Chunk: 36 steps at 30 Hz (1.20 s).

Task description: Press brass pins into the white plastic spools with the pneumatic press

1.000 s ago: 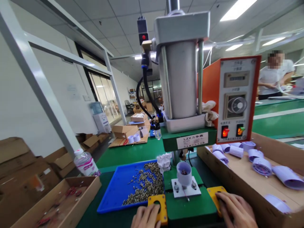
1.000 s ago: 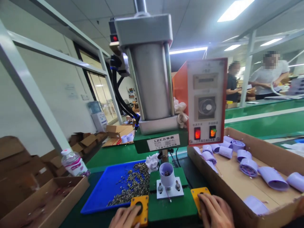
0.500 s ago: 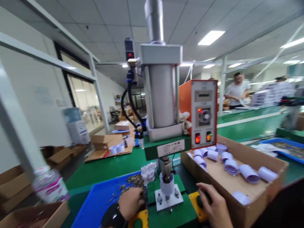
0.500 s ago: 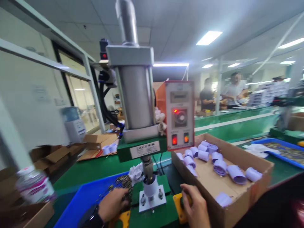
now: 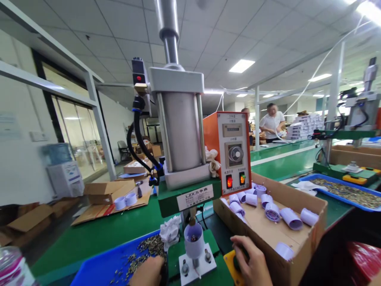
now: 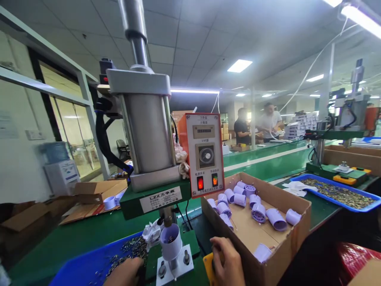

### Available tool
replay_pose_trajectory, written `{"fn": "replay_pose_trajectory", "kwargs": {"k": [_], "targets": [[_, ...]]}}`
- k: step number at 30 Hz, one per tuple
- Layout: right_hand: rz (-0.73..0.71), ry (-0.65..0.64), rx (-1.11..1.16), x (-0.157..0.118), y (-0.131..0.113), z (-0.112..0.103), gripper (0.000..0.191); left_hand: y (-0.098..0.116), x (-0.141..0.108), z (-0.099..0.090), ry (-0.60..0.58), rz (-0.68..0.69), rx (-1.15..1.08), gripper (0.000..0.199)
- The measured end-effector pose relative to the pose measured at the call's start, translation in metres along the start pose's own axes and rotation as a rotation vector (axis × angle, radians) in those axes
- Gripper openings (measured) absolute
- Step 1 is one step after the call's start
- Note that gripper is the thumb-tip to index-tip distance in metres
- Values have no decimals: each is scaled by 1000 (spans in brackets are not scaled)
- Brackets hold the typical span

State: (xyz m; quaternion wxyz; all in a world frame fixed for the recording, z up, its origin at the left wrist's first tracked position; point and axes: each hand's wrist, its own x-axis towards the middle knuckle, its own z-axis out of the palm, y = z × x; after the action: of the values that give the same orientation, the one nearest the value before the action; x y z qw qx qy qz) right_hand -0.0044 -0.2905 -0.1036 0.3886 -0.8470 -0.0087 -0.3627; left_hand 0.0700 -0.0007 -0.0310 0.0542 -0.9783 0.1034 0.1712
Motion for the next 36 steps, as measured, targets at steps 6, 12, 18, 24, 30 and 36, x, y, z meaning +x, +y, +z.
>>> {"fn": "replay_pose_trajectory", "kwargs": {"k": [6,12,18,24,30,36], "targets": [[268,-198,259,10,-34,6,33,5,-5,1,20,42,-32,39],[236,-529,688,26,-74,36,77,-1,-6,11,72,35,-52,38],[296,-122,757,15,-102,64,77,-10,-19,11,171,-9,-186,36],[312,28,746,-11,-119,60,75,-18,-42,12,295,19,-611,35],[338,42,705,-20,-133,41,73,-23,-34,14,302,-25,-931,37],[509,-145,604,-152,-128,73,52,-24,-27,11,325,-48,-1126,44]]}}
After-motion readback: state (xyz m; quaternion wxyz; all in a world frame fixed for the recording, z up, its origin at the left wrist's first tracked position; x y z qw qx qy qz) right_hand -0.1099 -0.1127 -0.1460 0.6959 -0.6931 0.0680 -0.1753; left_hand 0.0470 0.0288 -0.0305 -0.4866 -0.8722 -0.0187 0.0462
